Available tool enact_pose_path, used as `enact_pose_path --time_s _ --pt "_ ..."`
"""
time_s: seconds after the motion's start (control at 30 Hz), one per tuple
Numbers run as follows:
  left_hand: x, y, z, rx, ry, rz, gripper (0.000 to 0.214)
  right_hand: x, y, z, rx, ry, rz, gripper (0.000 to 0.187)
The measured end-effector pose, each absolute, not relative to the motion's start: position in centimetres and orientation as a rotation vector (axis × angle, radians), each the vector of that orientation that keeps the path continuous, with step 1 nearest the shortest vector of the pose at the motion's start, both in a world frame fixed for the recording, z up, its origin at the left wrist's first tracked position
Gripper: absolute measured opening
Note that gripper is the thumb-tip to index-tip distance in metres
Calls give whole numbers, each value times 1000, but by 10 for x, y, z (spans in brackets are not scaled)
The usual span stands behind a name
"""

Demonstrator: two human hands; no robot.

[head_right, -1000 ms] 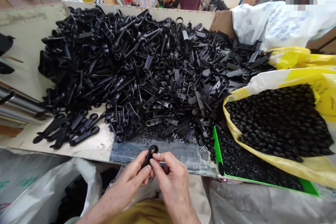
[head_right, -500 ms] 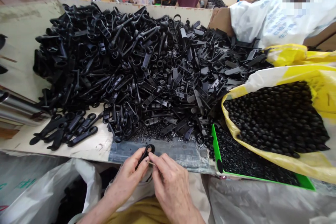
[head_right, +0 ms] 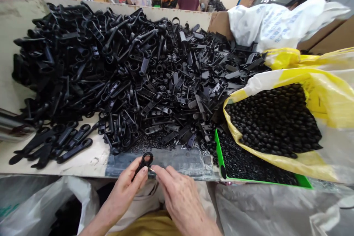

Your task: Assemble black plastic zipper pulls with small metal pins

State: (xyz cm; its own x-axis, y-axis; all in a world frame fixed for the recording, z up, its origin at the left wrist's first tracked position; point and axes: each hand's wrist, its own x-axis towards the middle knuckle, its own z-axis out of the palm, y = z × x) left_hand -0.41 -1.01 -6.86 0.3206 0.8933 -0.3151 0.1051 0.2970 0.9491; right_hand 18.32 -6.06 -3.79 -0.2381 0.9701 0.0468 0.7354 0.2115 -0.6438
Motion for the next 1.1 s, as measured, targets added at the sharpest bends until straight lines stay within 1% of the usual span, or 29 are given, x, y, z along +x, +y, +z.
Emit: enact_pose_path --time_s 0.13,0.23,0.33,0.67,0.87,1.1 --pt "-4 -11 -69 1148 1118 720 48 180 -60 -37 -1663 -2028 615 43" --pt "-4 -12 -71 1138 1129 723 50 180 -58 -37 -1631 -2021 657 44" --pt "-4 -12 -70 1150 1130 722 51 179 -56 -39 -1604 -1977 721 40" --pt "-4 -13 -65 1188 1171 720 50 176 -56 -44 -1544 -1865 625 33" --pt "-4 -14 -73 1179 1168 730 48 174 -59 -47 -1540 -1929 490 35" --pt "-4 -17 -72 1093 1252 732 54 174 -61 -49 -1607 -2064 434 38"
